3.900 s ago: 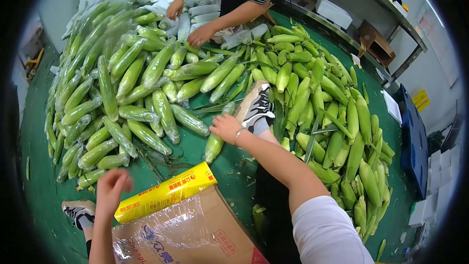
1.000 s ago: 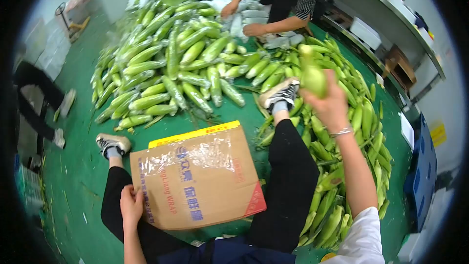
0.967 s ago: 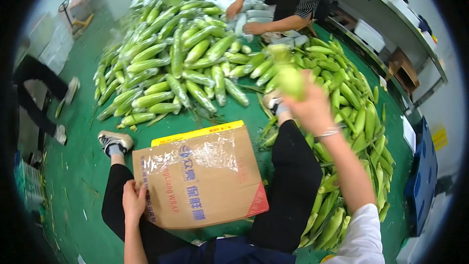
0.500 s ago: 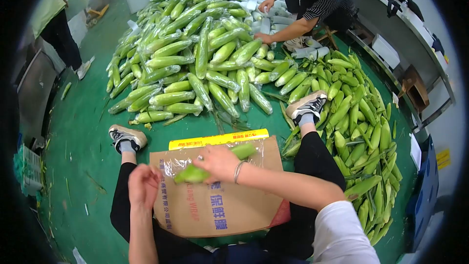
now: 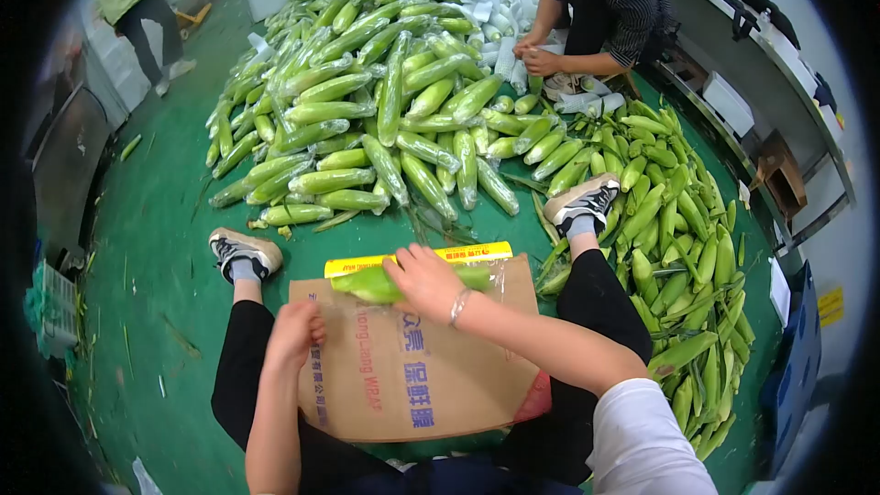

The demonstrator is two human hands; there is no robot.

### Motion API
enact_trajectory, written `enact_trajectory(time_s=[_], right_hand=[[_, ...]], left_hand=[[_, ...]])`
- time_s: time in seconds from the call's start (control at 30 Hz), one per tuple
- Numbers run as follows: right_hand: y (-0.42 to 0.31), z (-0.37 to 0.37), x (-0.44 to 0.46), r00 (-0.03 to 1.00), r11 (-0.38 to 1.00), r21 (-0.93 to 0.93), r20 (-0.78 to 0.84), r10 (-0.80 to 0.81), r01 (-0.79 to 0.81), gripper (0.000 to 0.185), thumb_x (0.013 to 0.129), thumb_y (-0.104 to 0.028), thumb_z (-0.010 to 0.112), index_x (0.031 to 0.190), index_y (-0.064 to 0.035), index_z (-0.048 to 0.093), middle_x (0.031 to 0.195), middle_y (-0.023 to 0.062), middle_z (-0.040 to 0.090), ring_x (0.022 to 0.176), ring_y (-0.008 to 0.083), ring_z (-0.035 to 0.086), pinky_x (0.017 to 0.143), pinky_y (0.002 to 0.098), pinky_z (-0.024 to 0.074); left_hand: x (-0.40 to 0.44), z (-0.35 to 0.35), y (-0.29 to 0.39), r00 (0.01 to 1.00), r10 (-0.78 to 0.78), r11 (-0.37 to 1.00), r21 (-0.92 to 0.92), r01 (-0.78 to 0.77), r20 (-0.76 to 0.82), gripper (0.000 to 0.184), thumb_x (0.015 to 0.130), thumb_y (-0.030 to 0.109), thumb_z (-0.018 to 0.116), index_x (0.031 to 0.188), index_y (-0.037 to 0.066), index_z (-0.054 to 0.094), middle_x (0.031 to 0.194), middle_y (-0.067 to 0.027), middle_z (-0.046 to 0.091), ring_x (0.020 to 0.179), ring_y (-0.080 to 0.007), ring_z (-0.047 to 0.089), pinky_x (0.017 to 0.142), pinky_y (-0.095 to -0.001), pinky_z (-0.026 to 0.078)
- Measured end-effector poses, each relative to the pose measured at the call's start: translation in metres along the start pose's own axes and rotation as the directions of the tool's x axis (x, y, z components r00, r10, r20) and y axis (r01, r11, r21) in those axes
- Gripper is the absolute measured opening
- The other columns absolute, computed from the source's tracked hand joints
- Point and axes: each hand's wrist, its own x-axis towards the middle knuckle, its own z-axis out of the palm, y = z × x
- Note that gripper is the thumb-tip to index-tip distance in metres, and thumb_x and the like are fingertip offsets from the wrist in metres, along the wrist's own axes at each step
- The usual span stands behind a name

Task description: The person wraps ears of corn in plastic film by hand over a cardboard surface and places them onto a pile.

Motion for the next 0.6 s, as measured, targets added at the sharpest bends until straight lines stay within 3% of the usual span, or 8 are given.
enact_trajectory(time_s=[0.07, 0.17, 0.23, 0.3, 0.33, 0.43, 0.53, 0.6], right_hand=[[-0.006, 0.005, -0.011, 0.996, 0.994, 0.049, 0.007, -0.093, 0.093, 0.067, 0.064, -0.032, 0.082, 0.117, -0.0034, 0.052, 0.103, 0.0128, 0.056, 0.098, 0.0308, 0.053, 0.083, 0.0396, 0.0449], [-0.009, -0.001, -0.003, 0.987, 0.985, 0.149, 0.118, -0.107, 0.088, 0.065, 0.065, -0.032, 0.081, 0.117, -0.0039, 0.053, 0.104, 0.0129, 0.057, 0.101, 0.0312, 0.053, 0.086, 0.0410, 0.0429], [-0.005, -0.002, -0.005, 0.999, 0.990, 0.144, 0.046, -0.016, 0.009, 0.061, 0.067, -0.032, 0.080, 0.116, -0.0043, 0.054, 0.105, 0.0124, 0.056, 0.100, 0.0309, 0.052, 0.088, 0.0424, 0.0412], [-0.012, -0.013, -0.015, 0.980, 0.998, 0.056, -0.194, 0.051, -0.041, 0.058, 0.071, -0.030, 0.076, 0.118, -0.0046, 0.053, 0.106, 0.0125, 0.055, 0.100, 0.0307, 0.051, 0.089, 0.0420, 0.0412], [-0.020, -0.010, -0.040, 0.947, 0.977, 0.143, -0.258, 0.194, -0.161, 0.046, 0.073, -0.023, 0.075, 0.111, -0.0049, 0.056, 0.110, 0.0143, 0.053, 0.104, 0.0309, 0.050, 0.088, 0.0414, 0.0416], [-0.043, -0.006, -0.105, 0.818, 0.860, 0.209, -0.269, 0.509, -0.466, 0.033, 0.075, -0.015, 0.072, 0.102, -0.0046, 0.057, 0.110, 0.0146, 0.053, 0.106, 0.0312, 0.049, 0.089, 0.0426, 0.0411], [-0.001, 0.006, -0.118, 0.852, 0.930, -0.026, -0.411, 0.323, -0.365, 0.028, 0.076, -0.010, 0.070, 0.101, -0.0035, 0.060, 0.097, 0.0130, 0.057, 0.092, 0.0309, 0.056, 0.082, 0.0398, 0.0472], [0.044, -0.004, -0.124, 0.814, 0.908, 0.044, -0.426, 0.395, -0.418, 0.021, 0.081, -0.008, 0.066, 0.101, -0.0015, 0.062, 0.088, 0.0108, 0.061, 0.078, 0.0260, 0.060, 0.073, 0.0355, 0.0502]], left_hand=[[0.007, 0.001, 0.013, 0.995, -0.017, 0.914, -0.405, -0.025, -0.099, 0.024, 0.092, 0.023, 0.054, 0.086, 0.001, 0.059, 0.076, -0.0156, 0.065, 0.071, -0.0294, 0.064, 0.065, -0.0378, 0.051], [-0.002, 0.018, 0.029, 0.977, -0.145, 0.488, -0.870, -0.068, -0.158, 0.021, 0.093, 0.022, 0.055, 0.088, 0.001, 0.059, 0.076, -0.0104, 0.064, 0.069, -0.0236, 0.062, 0.066, -0.0325, 0.050], [-0.002, 0.035, 0.030, 0.961, 0.220, 0.872, -0.408, -0.272, -0.170, 0.036, 0.088, 0.026, 0.064, 0.110, -0.002, 0.056, 0.094, -0.0143, 0.062, 0.090, -0.0305, 0.059, 0.081, -0.0380, 0.047], [-0.001, 0.033, 0.046, 0.829, 0.558, 0.807, 0.240, -0.540, -0.013, 0.051, 0.084, 0.029, 0.067, 0.120, -0.003, 0.053, 0.107, -0.0172, 0.059, 0.102, -0.0338, 0.055, 0.089, -0.0411, 0.043], [0.000, 0.031, 0.048, 0.877, 0.474, 0.852, 0.208, -0.480, 0.082, 0.069, 0.075, 0.038, 0.074, 0.126, -0.002, 0.048, 0.116, -0.0199, 0.051, 0.110, -0.0363, 0.048, 0.094, -0.0444, 0.038], [0.009, 0.024, 0.045, 0.855, 0.494, 0.798, 0.308, -0.518, 0.158, 0.078, 0.068, 0.047, 0.078, 0.125, 0.001, 0.052, 0.107, -0.0170, 0.054, 0.104, -0.0337, 0.051, 0.089, -0.0440, 0.042], [0.013, 0.021, 0.047, 0.866, 0.467, 0.803, 0.327, -0.499, 0.178, 0.071, 0.064, 0.044, 0.080, 0.115, 0.001, 0.055, 0.097, -0.0153, 0.056, 0.096, -0.0334, 0.056, 0.081, -0.0418, 0.045], [0.014, 0.015, 0.046, 0.867, 0.476, 0.801, 0.333, -0.498, 0.149, 0.063, 0.065, 0.037, 0.082, 0.109, 0.000, 0.057, 0.092, -0.0160, 0.058, 0.089, -0.0348, 0.058, 0.076, -0.0425, 0.047]])
